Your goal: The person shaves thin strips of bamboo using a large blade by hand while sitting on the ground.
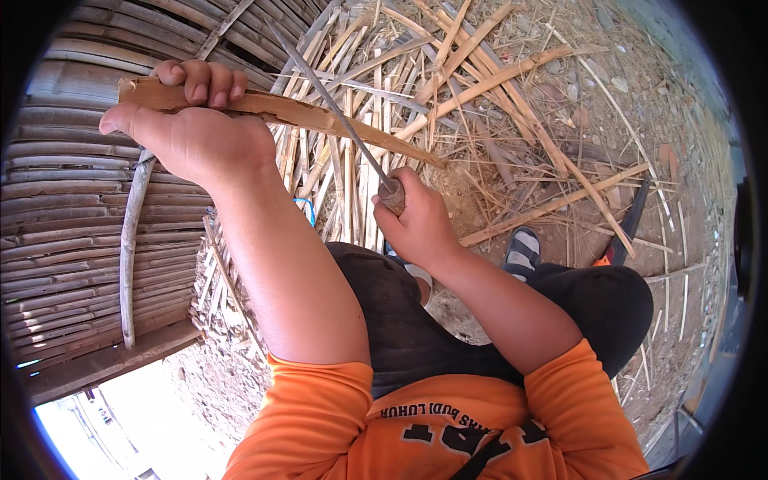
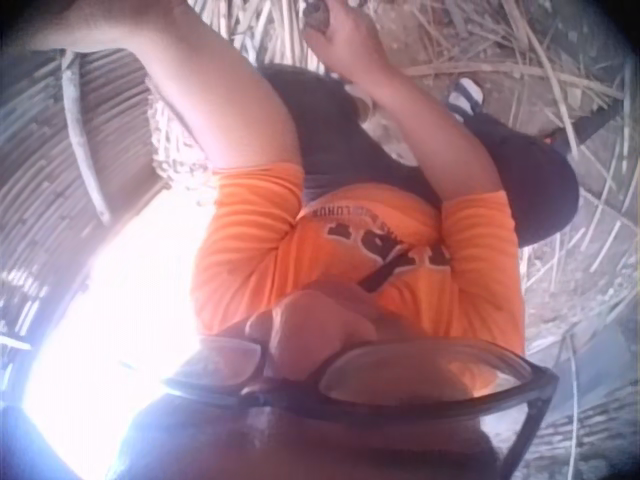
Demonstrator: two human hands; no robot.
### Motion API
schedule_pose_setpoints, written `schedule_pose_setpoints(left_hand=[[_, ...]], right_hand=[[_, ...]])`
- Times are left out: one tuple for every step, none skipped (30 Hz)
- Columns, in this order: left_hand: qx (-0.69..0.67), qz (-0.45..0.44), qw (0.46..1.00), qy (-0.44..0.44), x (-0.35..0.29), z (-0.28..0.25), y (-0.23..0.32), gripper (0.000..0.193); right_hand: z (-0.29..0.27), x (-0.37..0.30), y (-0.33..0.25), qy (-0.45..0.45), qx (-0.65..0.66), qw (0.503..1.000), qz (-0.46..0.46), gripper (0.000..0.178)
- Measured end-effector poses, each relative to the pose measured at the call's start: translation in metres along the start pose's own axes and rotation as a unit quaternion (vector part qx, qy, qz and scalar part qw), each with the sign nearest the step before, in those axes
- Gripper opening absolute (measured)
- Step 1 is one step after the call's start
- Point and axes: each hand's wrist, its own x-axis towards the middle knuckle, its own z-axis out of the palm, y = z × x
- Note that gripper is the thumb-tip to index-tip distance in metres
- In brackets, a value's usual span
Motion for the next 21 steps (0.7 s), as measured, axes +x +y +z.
schedule_pose_setpoints(left_hand=[[0.006,0.004,1.000,0.004,-0.002,0.002,0.000,0.068],[0.001,-0.005,1.000,0.016,-0.005,0.006,0.002,0.067],[0.011,0.000,0.999,0.030,-0.005,0.008,0.003,0.067],[0.021,0.005,0.999,0.043,-0.005,0.008,0.003,0.066],[0.032,0.010,0.998,0.057,-0.006,0.006,0.002,0.066],[0.031,0.010,0.997,0.067,-0.003,0.004,0.001,0.066],[0.031,0.009,0.997,0.076,0.001,0.001,0.000,0.065],[0.033,0.005,0.996,0.086,0.004,-0.004,0.000,0.065],[0.031,0.007,0.995,0.093,0.007,-0.008,0.001,0.065],[0.030,0.008,0.994,0.101,0.009,-0.011,0.003,0.064],[0.029,0.006,0.994,0.109,0.008,-0.014,0.002,0.064],[0.051,0.018,0.992,0.114,0.004,-0.008,0.001,0.064],[0.062,0.023,0.991,0.120,-0.001,0.000,0.002,0.064],[0.073,0.030,0.989,0.125,-0.005,0.009,0.004,0.064],[0.084,0.036,0.987,0.131,-0.008,0.014,0.003,0.064],[0.125,0.051,0.983,0.126,-0.012,0.016,-0.001,0.063],[0.127,0.045,0.978,0.156,-0.012,0.017,0.001,0.063],[0.127,0.041,0.974,0.185,-0.010,0.017,0.003,0.063],[0.127,0.036,0.968,0.214,-0.007,0.018,0.004,0.063],[0.140,0.022,0.965,0.220,-0.004,0.013,0.003,0.065],[0.140,0.023,0.964,0.226,-0.002,0.008,0.002,0.066]], right_hand=[[0.002,0.000,0.004,-0.010,-0.028,0.999,0.012,0.031],[0.003,-0.002,0.013,-0.017,-0.057,0.998,0.024,0.032],[0.003,-0.003,0.021,-0.024,-0.086,0.995,0.035,0.032],[0.003,-0.006,0.029,-0.030,-0.086,0.995,0.041,0.032],[0.001,-0.011,0.032,-0.036,-0.085,0.995,0.048,0.033],[0.000,-0.013,0.035,-0.041,-0.085,0.994,0.056,0.033],[0.000,-0.013,0.037,-0.041,-0.089,0.994,0.046,0.033],[-0.002,-0.012,0.031,-0.041,-0.091,0.994,0.040,0.033],[-0.005,-0.012,0.023,-0.041,-0.094,0.994,0.033,0.033],[-0.005,-0.010,0.014,-0.033,-0.073,0.997,0.024,0.034],[-0.003,-0.009,0.002,-0.026,-0.053,0.998,0.018,0.035],[-0.003,-0.009,-0.004,-0.015,-0.034,0.999,0.015,0.035],[-0.004,-0.008,-0.004,-0.018,-0.046,0.999,0.015,0.036],[-0.006,-0.005,-0.005,-0.022,-0.057,0.998,0.013,0.037],[-0.009,-0.002,-0.003,-0.025,-0.067,0.997,0.011,0.038],[-0.007,-0.003,0.016,-0.082,-0.125,0.985,0.082,0.040],[-0.004,-0.008,0.027,-0.095,-0.123,0.983,0.099,0.041],[-0.003,-0.011,0.035,-0.106,-0.122,0.980,0.114,0.042],[-0.003,-0.012,0.042,-0.116,-0.120,0.978,0.129,0.043],[-0.003,-0.011,0.038,-0.127,-0.126,0.974,0.140,0.043],[-0.006,-0.011,0.029,-0.122,-0.128,0.975,0.132,0.041]])
